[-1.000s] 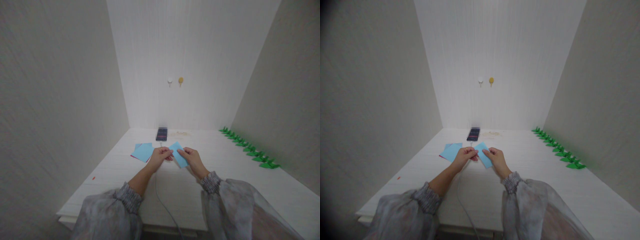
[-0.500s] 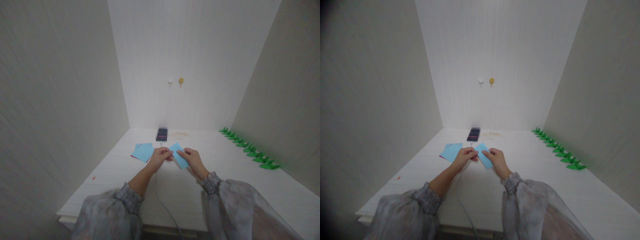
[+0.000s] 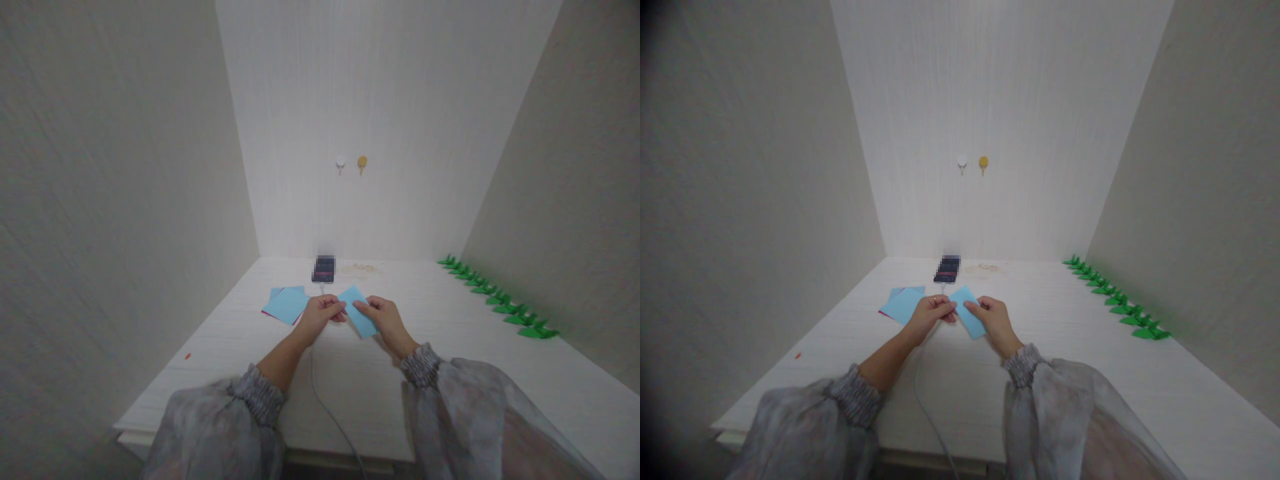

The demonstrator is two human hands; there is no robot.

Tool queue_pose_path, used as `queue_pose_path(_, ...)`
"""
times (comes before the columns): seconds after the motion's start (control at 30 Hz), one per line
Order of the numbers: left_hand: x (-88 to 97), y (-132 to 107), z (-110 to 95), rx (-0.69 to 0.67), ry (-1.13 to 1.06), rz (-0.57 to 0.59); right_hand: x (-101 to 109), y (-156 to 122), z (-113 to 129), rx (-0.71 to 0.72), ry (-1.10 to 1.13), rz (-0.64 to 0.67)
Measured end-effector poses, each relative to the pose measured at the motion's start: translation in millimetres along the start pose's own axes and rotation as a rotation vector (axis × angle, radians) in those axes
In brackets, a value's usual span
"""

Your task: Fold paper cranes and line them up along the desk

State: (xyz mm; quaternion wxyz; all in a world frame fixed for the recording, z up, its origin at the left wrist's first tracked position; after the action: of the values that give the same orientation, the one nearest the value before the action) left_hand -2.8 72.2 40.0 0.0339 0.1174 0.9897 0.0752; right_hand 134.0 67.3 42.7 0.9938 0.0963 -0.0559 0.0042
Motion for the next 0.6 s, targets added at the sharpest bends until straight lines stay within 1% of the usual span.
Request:
queue_pose_path(0.27, -0.8, 0, 0, 0.007, 0.005, -0.009, -10, -1, -6, -0.012, 0.111, 0.128)
queue_pose_path(0.33, 2.1, 2, 3, 0.008, -0.013, -0.022, -9, 0, -6, -0.008, 0.109, 0.123)
queue_pose_path(0.4, 11.9, 5, 8, 0.012, -0.063, -0.084, -6, 1, -9, -0.004, 0.092, 0.087)
queue_pose_path(0.5, 31.8, 10, 21, 0.064, -0.134, -0.197, -2, 5, -16, -0.028, 0.078, 0.040)
queue_pose_path(0.6, 43.2, 15, 30, 0.098, -0.143, -0.224, 2, 8, -24, -0.049, 0.096, 0.008)
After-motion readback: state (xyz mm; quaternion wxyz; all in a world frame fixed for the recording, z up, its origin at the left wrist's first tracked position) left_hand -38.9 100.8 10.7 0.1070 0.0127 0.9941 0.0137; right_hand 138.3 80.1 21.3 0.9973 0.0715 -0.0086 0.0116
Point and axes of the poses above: each hand's wrist, its own y-axis towards the middle knuckle, its own x-axis out of the back of the hand, z = x × y, the point moved 8 cm from there along y, towards the middle knuckle
